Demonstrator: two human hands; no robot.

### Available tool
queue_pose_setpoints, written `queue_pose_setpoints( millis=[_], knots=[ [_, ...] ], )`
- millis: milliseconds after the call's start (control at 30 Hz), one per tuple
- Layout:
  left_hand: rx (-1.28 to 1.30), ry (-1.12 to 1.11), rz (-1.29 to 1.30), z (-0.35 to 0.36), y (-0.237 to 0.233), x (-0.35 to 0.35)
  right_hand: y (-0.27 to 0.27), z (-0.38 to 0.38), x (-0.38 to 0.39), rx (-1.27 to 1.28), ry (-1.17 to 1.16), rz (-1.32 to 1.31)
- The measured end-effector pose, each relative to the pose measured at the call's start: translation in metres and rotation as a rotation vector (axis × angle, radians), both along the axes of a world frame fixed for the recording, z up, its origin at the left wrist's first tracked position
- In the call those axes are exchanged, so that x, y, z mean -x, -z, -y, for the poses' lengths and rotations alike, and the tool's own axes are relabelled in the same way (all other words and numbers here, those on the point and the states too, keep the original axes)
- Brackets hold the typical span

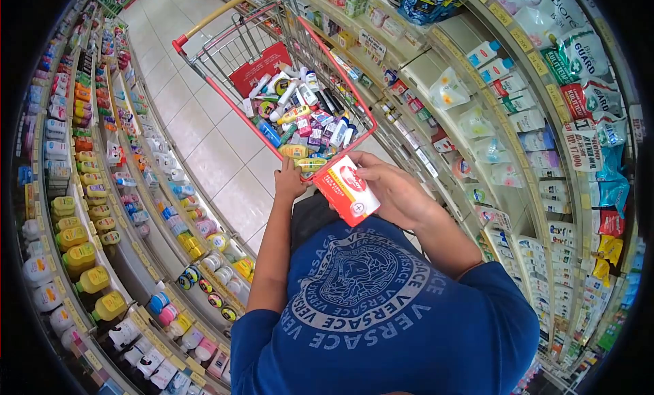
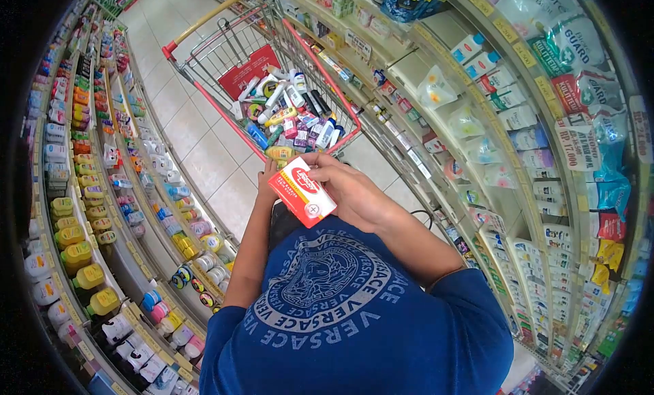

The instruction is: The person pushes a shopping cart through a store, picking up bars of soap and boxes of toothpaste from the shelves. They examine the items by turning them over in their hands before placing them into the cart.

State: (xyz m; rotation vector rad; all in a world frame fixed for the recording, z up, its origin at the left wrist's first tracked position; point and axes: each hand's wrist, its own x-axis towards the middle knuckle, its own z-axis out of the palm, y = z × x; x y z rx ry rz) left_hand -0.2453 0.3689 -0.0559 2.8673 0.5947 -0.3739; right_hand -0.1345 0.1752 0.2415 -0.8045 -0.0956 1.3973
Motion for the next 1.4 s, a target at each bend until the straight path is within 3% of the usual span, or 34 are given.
queue_pose_setpoints(
  millis=[167,400,500,567,700,800,900,967,1400],
  knots=[
    [0.039,-0.037,0.029,0.001,0.003,0.000,0.000,-0.001,0.000,0.137,0.126,0.088],
    [0.016,-0.021,0.015,-0.001,0.007,0.001,0.006,0.002,-0.006,0.022,0.152,0.043],
    [0.027,-0.018,-0.018,0.001,-0.004,-0.001,0.007,0.004,-0.010,0.046,0.107,-0.026],
    [0.025,-0.022,-0.027,0.001,-0.006,-0.002,0.018,0.007,-0.012,-0.326,-0.042,-0.375],
    [0.045,-0.030,-0.034,0.002,-0.009,-0.002,0.021,0.005,-0.013,-0.317,-0.102,-0.447],
    [0.025,-0.027,-0.020,0.002,-0.008,-0.003,0.018,0.004,-0.013,-0.314,-0.133,-0.425],
    [0.030,-0.028,-0.011,0.003,-0.004,0.000,0.014,0.004,-0.011,-0.272,-0.087,-0.236],
    [0.039,-0.026,0.043,0.001,0.003,0.000,0.005,0.001,-0.008,0.114,0.110,0.024],
    [0.084,-0.019,-0.049,-0.001,-0.001,-0.005,0.015,0.018,-0.015,0.129,0.216,0.068]
  ],
)
